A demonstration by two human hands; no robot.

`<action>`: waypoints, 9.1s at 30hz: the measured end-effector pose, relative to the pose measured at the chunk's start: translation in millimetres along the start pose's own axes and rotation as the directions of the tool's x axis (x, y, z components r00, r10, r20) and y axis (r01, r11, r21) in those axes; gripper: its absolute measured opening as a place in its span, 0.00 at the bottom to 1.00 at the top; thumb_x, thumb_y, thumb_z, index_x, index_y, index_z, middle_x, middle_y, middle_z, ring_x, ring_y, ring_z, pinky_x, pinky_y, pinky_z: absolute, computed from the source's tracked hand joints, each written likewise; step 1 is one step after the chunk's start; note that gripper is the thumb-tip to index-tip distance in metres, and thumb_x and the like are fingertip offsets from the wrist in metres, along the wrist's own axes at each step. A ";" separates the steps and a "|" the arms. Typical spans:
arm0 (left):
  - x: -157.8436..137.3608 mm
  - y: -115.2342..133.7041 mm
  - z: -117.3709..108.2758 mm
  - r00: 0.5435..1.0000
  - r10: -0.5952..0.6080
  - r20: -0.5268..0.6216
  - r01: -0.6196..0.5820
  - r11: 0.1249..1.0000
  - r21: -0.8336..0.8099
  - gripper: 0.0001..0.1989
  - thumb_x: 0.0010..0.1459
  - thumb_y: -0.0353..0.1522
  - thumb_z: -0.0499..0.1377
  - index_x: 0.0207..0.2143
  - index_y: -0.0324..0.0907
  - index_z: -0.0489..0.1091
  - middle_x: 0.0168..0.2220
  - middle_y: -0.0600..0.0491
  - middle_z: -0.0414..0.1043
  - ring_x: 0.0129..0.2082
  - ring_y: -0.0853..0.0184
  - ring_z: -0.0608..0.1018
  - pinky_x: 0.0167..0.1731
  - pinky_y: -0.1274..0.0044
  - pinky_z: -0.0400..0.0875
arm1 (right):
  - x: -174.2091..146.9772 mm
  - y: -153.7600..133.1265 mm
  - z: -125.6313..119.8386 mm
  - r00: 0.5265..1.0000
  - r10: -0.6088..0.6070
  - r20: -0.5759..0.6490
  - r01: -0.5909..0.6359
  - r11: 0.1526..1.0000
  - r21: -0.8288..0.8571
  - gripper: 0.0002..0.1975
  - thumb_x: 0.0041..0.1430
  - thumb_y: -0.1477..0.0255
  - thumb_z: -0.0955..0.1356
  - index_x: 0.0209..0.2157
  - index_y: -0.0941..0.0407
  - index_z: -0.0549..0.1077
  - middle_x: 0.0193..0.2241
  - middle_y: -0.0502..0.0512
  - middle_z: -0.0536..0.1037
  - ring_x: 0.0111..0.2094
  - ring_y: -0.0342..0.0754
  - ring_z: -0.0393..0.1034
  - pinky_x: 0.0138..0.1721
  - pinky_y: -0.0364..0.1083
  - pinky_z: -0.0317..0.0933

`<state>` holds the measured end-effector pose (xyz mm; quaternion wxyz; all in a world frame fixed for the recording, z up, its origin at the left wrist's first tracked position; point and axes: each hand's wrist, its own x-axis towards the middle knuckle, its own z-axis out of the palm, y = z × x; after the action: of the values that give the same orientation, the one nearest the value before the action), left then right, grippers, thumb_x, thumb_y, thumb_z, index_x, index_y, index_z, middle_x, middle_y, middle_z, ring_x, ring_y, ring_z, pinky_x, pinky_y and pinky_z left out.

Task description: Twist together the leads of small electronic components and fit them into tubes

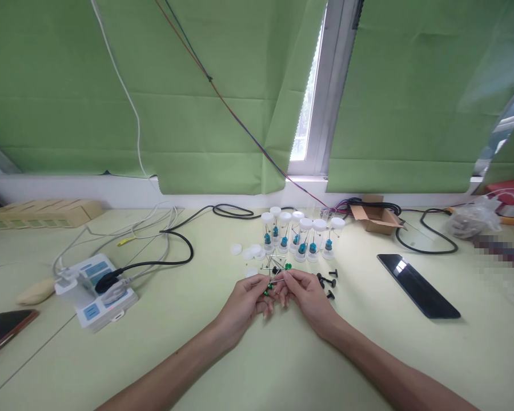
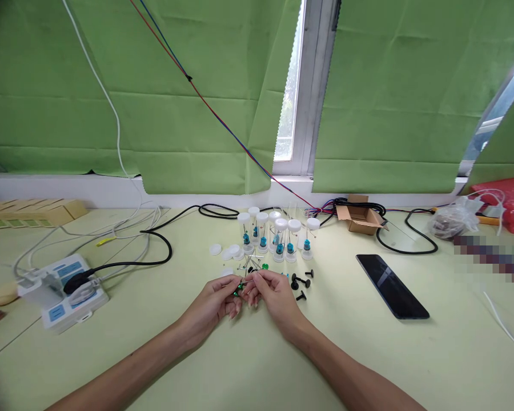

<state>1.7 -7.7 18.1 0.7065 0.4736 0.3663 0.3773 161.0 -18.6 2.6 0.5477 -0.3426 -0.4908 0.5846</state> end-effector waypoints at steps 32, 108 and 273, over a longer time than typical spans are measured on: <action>1.3 -1.5 -3.0 0.999 0.012 -0.039 -0.013 1.000 -0.027 0.12 0.59 0.38 0.61 0.31 0.36 0.71 0.27 0.51 0.70 0.21 0.74 0.69 0.20 0.82 0.62 | -7.8 3.7 -3.7 0.947 -0.292 0.132 0.320 0.853 -0.411 0.12 0.66 0.70 0.64 0.43 0.52 0.80 0.27 0.51 0.72 0.25 0.42 0.67 0.30 0.43 0.63; -2.0 3.6 2.6 0.981 0.176 -0.079 -0.157 0.967 0.202 0.14 0.56 0.42 0.62 0.30 0.40 0.70 0.18 0.58 0.65 0.15 0.74 0.63 0.19 0.79 0.56 | -12.3 -3.7 -1.0 0.887 -0.407 0.221 0.457 0.694 -0.556 0.14 0.67 0.69 0.63 0.46 0.49 0.79 0.31 0.53 0.75 0.28 0.44 0.70 0.32 0.44 0.66; 1.4 -1.8 -1.5 0.960 0.278 -0.013 -0.267 0.932 0.244 0.12 0.58 0.36 0.61 0.42 0.38 0.71 0.35 0.48 0.76 0.30 0.65 0.77 0.28 0.75 0.72 | -9.2 -14.6 0.6 0.941 -0.339 0.004 0.326 0.901 -0.286 0.12 0.64 0.68 0.65 0.31 0.57 0.77 0.25 0.51 0.71 0.22 0.42 0.66 0.26 0.43 0.62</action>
<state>1.4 -6.3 15.8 0.5758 0.5927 0.3568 0.4358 166.4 -28.9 15.4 0.5959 -0.3419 -0.6075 0.3986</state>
